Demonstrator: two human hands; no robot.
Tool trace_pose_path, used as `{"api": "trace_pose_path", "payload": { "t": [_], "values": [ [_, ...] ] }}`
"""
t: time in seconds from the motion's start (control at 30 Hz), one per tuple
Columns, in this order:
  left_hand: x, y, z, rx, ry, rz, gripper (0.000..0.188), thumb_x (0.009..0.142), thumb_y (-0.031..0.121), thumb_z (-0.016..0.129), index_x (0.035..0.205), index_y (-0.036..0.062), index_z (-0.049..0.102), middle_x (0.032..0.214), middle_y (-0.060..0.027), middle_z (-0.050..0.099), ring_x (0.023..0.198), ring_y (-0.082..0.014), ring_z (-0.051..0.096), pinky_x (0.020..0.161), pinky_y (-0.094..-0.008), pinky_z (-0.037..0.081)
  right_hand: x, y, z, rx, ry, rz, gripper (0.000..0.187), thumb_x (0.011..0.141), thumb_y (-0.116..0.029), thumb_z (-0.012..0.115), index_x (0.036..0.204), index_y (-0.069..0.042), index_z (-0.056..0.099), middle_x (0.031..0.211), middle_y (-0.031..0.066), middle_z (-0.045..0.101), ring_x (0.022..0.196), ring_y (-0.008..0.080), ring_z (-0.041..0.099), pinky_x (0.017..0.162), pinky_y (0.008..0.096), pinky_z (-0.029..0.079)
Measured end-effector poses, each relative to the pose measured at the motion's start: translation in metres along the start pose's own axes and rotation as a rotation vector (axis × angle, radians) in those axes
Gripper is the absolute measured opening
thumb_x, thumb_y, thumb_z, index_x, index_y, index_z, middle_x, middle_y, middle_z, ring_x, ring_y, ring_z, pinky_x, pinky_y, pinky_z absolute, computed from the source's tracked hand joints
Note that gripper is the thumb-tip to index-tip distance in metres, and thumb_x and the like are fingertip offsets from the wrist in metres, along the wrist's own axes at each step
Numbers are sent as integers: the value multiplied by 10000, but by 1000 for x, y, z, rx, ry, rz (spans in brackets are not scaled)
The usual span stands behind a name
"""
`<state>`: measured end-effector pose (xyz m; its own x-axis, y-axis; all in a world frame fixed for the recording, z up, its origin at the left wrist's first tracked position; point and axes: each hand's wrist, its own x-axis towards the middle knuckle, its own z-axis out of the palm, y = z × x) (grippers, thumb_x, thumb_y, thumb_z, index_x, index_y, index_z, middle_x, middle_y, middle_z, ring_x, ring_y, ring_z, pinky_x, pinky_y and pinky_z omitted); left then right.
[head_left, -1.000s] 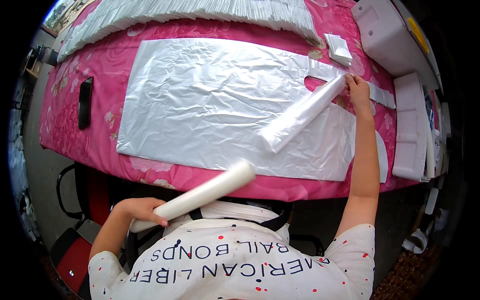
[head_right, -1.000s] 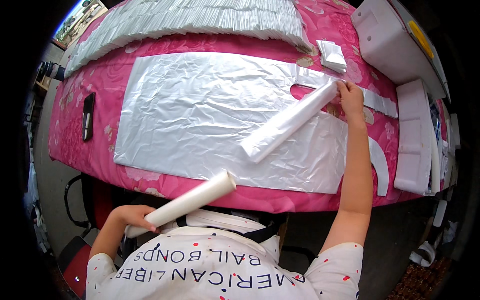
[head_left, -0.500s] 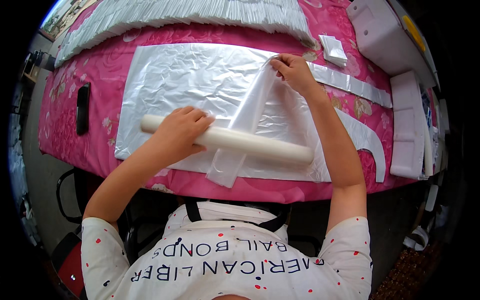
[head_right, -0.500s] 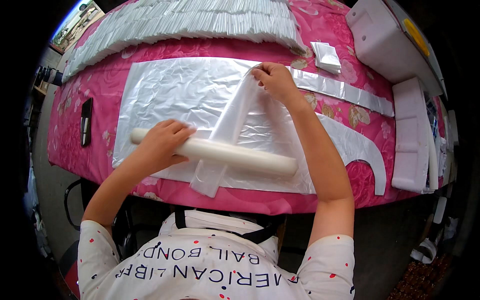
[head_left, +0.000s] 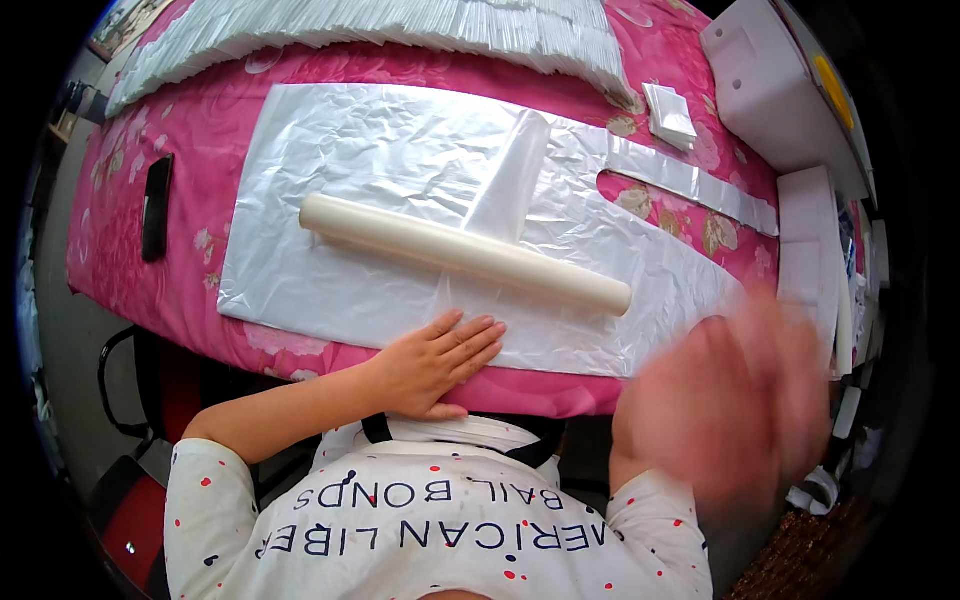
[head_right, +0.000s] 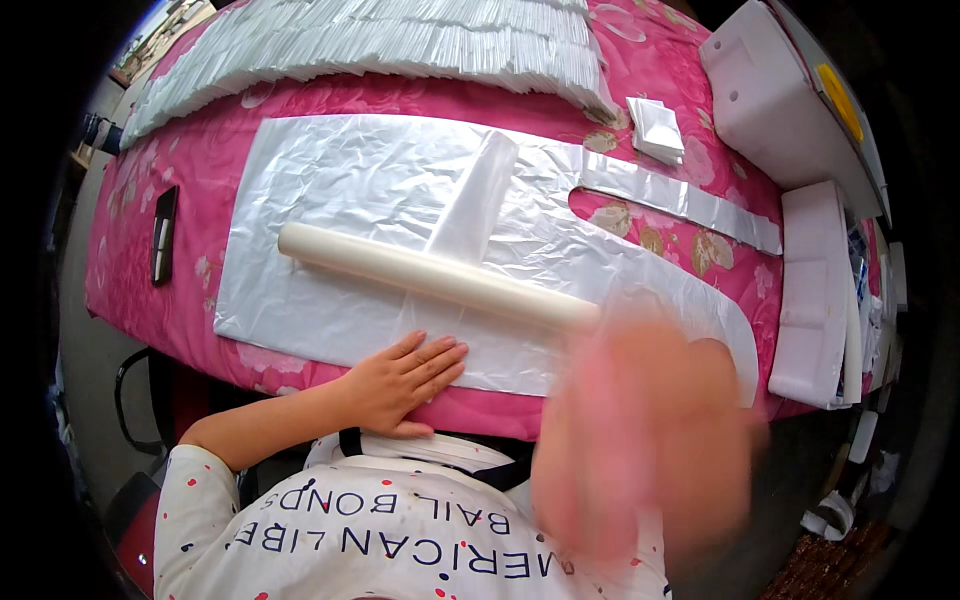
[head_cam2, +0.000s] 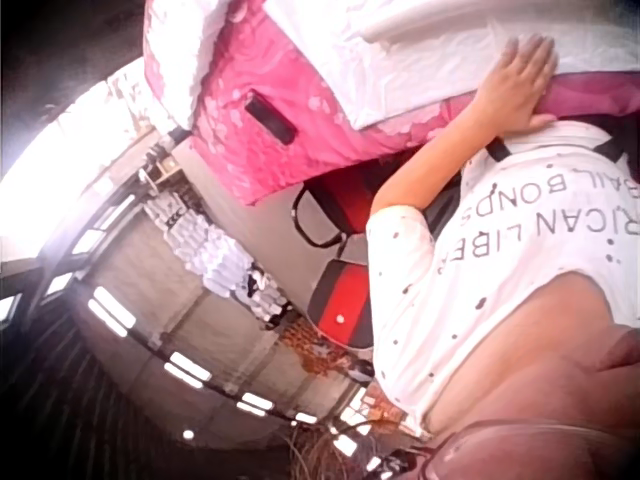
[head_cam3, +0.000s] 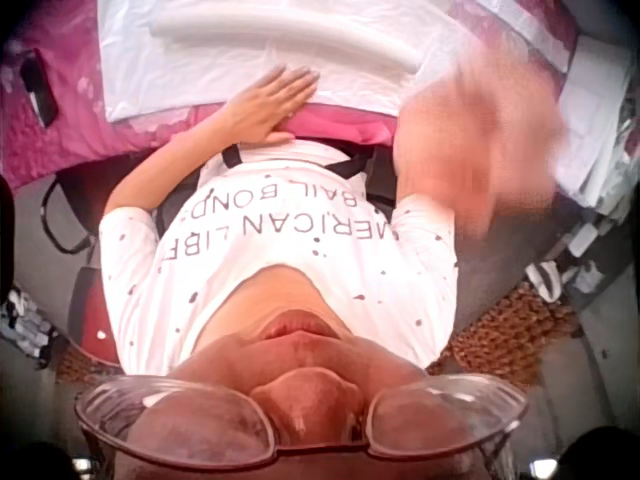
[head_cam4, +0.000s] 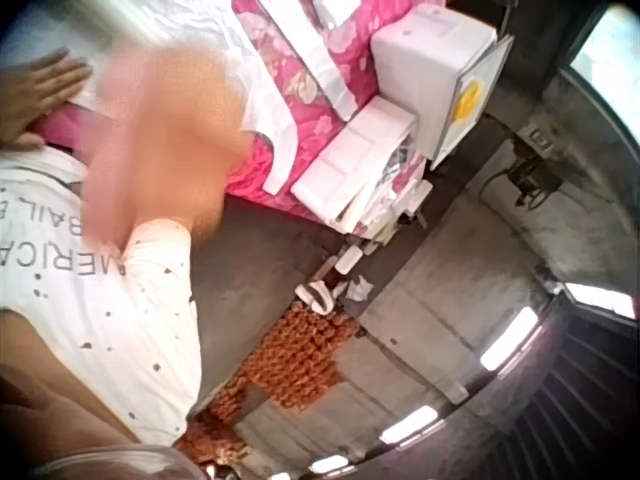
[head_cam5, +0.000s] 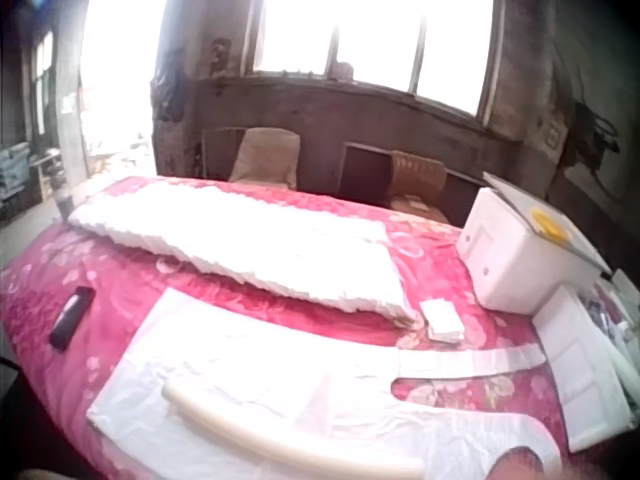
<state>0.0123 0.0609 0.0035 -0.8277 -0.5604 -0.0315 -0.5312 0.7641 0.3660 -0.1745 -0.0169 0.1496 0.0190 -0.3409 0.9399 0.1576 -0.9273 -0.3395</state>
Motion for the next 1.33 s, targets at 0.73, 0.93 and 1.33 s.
{"api": "trace_pose_path", "payload": {
  "t": [0.73,0.93,1.33],
  "values": [
    [-1,-1,-8,-9,89,-131,812,838,576,415,1350,-44,301,1438,-186,261,1352,-306,214,1099,-420,156,-88,17,-6,-626,-794,484,462,679,-78,684,1121,-43,554,1106,135,566,968,328,552,848,406,437],
    [-3,-1,1,38,54,-93,813,831,591,405,1382,8,274,1453,-177,233,1364,-295,188,1104,-421,143,-120,49,-39,-805,-929,454,537,702,-100,657,1220,-101,512,1107,143,544,1006,311,529,871,420,411],
    [-4,-4,-6,-37,98,-109,842,809,594,438,1351,-35,302,1442,-196,248,1353,-313,212,1093,-442,150,-108,29,-148,-1021,-648,801,559,739,-59,636,1277,-100,489,1150,170,553,1049,310,528,906,384,415]
  ]
}}
